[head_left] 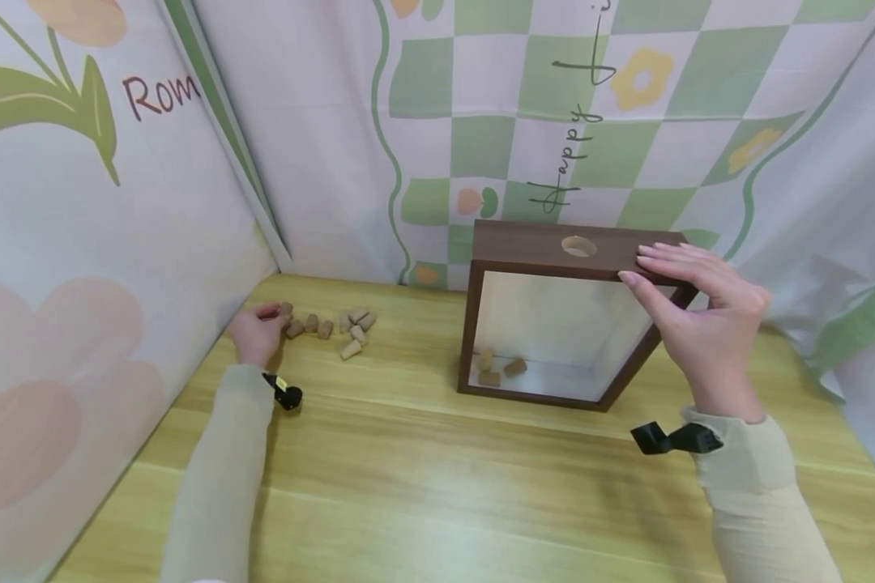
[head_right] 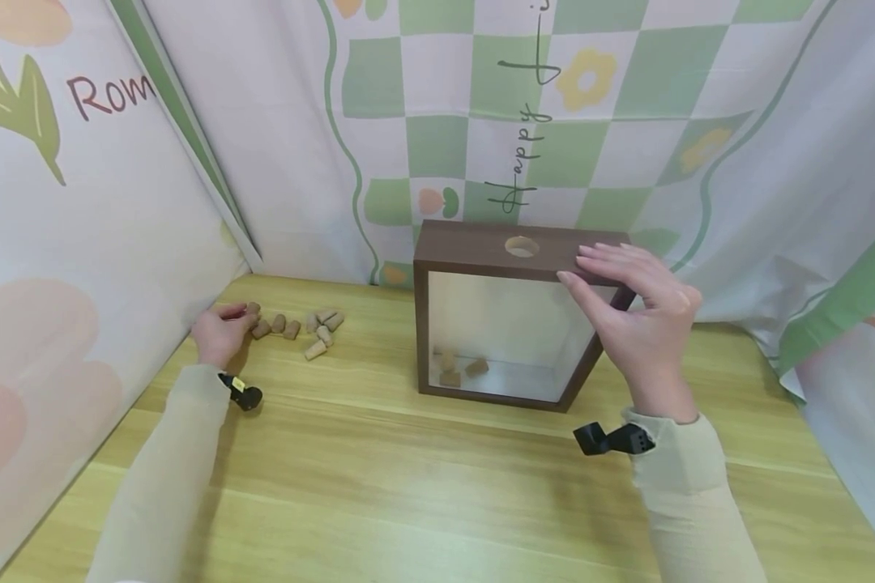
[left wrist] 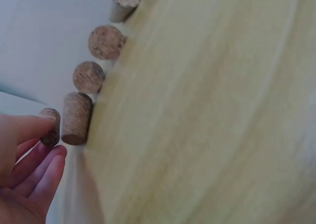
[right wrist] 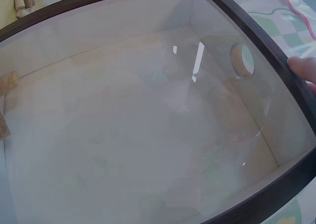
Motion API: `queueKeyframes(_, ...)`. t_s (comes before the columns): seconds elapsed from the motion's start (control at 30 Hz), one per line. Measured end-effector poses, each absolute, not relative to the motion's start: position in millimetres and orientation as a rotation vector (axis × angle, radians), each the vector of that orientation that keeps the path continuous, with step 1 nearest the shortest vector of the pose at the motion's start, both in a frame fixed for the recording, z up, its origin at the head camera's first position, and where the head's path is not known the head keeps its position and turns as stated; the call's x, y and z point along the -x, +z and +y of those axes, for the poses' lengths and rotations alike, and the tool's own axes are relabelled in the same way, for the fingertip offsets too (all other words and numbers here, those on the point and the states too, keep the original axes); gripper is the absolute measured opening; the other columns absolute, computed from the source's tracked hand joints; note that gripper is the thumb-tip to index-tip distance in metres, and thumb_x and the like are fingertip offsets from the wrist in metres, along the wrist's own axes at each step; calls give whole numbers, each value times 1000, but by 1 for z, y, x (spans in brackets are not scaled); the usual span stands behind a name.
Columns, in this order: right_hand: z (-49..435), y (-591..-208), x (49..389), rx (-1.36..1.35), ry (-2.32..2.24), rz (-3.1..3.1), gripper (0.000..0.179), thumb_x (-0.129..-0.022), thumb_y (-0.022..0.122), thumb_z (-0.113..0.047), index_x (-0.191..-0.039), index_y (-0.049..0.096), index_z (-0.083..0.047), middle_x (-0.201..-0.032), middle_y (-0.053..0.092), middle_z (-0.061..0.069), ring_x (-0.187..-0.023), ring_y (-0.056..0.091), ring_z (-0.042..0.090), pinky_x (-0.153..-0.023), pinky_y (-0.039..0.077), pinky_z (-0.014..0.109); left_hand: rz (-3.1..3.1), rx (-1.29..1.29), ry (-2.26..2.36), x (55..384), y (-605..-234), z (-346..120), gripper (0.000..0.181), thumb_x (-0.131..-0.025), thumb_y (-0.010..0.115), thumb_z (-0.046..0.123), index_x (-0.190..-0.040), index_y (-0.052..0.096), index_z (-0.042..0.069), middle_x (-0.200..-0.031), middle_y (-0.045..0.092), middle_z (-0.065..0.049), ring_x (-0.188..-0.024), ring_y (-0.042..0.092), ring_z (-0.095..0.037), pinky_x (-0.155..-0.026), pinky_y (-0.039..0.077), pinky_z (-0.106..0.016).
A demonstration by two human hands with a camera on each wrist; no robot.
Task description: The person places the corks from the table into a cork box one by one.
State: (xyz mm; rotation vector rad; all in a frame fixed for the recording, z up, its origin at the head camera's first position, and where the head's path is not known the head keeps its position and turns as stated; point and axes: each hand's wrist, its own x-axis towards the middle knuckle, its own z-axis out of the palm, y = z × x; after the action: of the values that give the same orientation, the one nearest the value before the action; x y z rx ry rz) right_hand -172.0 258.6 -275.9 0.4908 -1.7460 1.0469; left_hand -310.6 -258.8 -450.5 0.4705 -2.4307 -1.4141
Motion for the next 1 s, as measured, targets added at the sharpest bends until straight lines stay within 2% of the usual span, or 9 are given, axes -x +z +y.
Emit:
queueKeyframes(0.13, 259, -275, 174, -503, 1049, -1730, 21, -76, 90, -6, -90, 79, 7, -93, 75, 20, -101, 71, 16, -101, 50, 39, -2364, -480, -1526, 310, -442, -256, 32, -94, 72, 10, -126, 71, 3, -119, 70, -17, -111, 62, -28, -94, 50, -34)
queueKeyframes(0.3, 258, -273, 174, -506, 1048, -1728, 21, -76, 89, -5, -90, 79, 7, -92, 75, 19, -100, 71, 15, -100, 50, 38, -2306, -468, -1598, 309, -428, -250, 32, -95, 74, 12, -126, 71, 6, -120, 69, -13, -101, 63, -21, -82, 52, -24)
queueKeyframes(0.43, 258, -273, 175, -503, 1047, -1727, 21, -76, 89, -5, -90, 79, 7, -92, 75, 19, -99, 72, 13, -100, 50, 37, -2314, -404, -1560, 311, -417, -244, 31, -95, 75, 17, -124, 72, 6, -121, 70, -11, -101, 64, -20, -80, 51, -24)
queueKeyframes(0.57, 259, -274, 175, -508, 1053, -1728, 21, -76, 89, -5, -90, 79, 7, -92, 75, 19, -99, 72, 15, -100, 50, 37, -2348, -305, -1461, 312, -407, -239, 31, -96, 74, 20, -123, 73, 6, -122, 71, -11, -106, 66, -24, -80, 53, -25)
queueKeyframes(0.8, 259, -275, 174, -505, 1048, -1746, 21, -76, 90, -5, -90, 79, 6, -93, 75, 19, -100, 71, 15, -100, 50, 36, -2314, -173, -1436, 309, -391, -221, 30, -97, 74, 19, -123, 74, 7, -120, 72, -11, -106, 67, -24, -87, 54, -30)
queueKeyframes(1.0, 259, -275, 172, -489, 1039, -1754, 21, -76, 90, -6, -91, 79, 6, -94, 75, 19, -99, 71, 12, -100, 50, 36, -2289, -85, -1421, 305, -376, -201, 28, -98, 73, 23, -122, 75, 9, -115, 73, -10, -101, 68, -22, -81, 54, -28)
